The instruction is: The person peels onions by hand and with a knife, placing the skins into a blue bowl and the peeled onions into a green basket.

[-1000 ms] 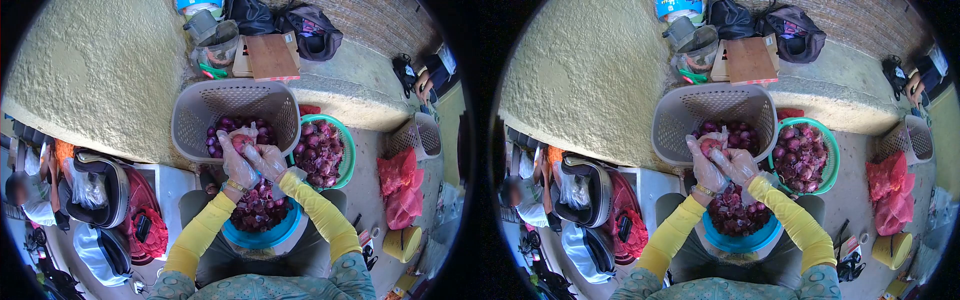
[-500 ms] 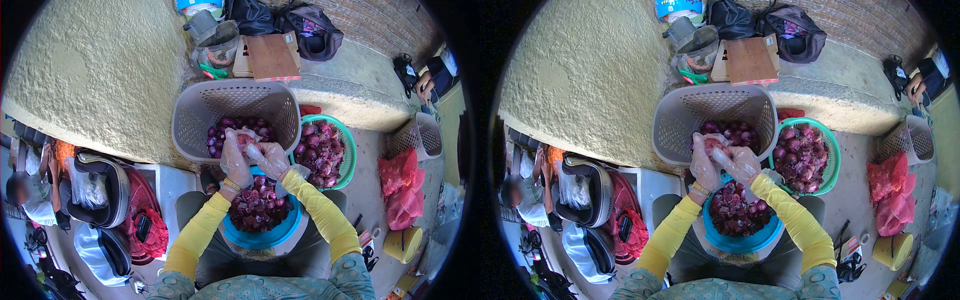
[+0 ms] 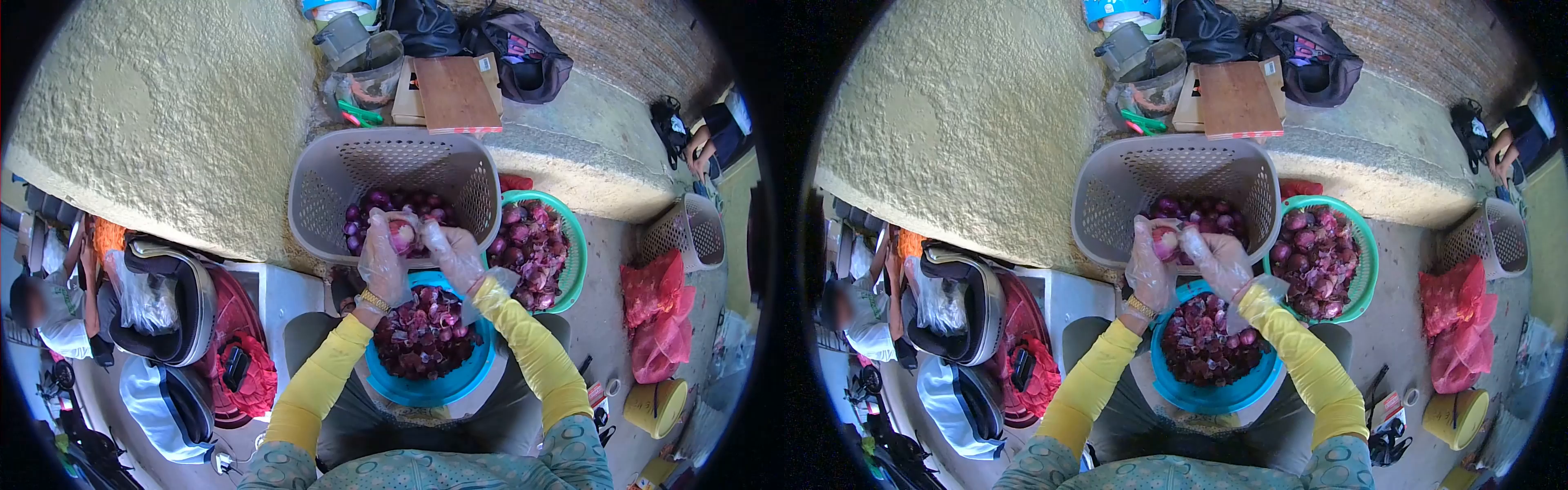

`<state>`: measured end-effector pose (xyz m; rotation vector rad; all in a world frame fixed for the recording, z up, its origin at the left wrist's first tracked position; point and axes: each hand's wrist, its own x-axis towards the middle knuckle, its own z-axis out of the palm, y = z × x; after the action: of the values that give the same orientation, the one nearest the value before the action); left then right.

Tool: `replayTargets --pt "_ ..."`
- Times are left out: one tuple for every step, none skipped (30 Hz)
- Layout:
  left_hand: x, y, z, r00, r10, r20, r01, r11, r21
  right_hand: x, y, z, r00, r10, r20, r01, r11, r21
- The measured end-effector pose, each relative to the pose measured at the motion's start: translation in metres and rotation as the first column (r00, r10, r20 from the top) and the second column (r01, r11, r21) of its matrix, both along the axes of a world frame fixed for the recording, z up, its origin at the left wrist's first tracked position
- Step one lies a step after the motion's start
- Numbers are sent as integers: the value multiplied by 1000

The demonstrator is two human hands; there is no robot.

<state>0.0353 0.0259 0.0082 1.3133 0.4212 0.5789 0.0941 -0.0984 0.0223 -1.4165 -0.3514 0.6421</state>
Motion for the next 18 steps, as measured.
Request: replayTargets --pt "-1 2 3 999 -29 -19 26 987 -160 6 -6 4 1000 2 1 -2 1000 0" --pt "-2 5 6 997 -63 -34 49 948 -315 13 -15 8 967 109 229 -85 990 -114" --pt "-3 8 9 997 -61 -35 47 948 -313 17 -22 14 874 232 428 -137 961 -241" --pt "-3 14 12 989 -147 22 142 889 -436 13 -29 33 812 396 430 -124 835 -536" --pt "-3 21 14 971 -222 90 234 805 -545 12 -35 33 733 474 488 -175 824 -538" --pt "-2 34 -2 938 -287 192 343 700 -627 10 -40 37 693 570 441 -231 756 -613" --pt "-2 38 -4 940 -285 190 339 700 -628 9 -44 39 647 658 386 -281 676 -681" --pt "-2 40 -5 927 -294 232 372 656 -657 6 -49 28 647 659 384 -282 675 -682" --pt "-1 41 -6 913 -301 275 406 608 -682 4 -52 9 573 740 352 -267 575 -773" --pt "0 37 1 913 -302 276 407 607 -683 2 -53 4 498 811 306 -238 468 -851" --pt "0 33 9 925 -286 250 376 593 -712 2 -55 2 501 810 305 -237 467 -852" --pt "1 29 14 936 -272 223 344 578 -740 1 -57 1 493 827 270 -262 437 -861" --pt "3 27 12 936 -272 222 343 578 -740 0 -58 5 483 844 235 -287 406 -868" --pt "5 26 9 941 -267 209 331 591 -735 -1 -59 19 552 813 187 -396 453 -799" --pt "6 24 7 945 -261 198 320 603 -731 1 -59 19 553 813 185 -396 452 -799" --pt "6 22 10 944 -262 198 321 601 -732 3 -59 20 518 830 205 -375 436 -819" --pt "6 20 16 947 -274 166 307 632 -711 6 -59 21 482 847 224 -351 421 -837" --pt "6 18 19 950 -284 132 295 663 -688 8 -60 20 483 847 224 -350 421 -837"
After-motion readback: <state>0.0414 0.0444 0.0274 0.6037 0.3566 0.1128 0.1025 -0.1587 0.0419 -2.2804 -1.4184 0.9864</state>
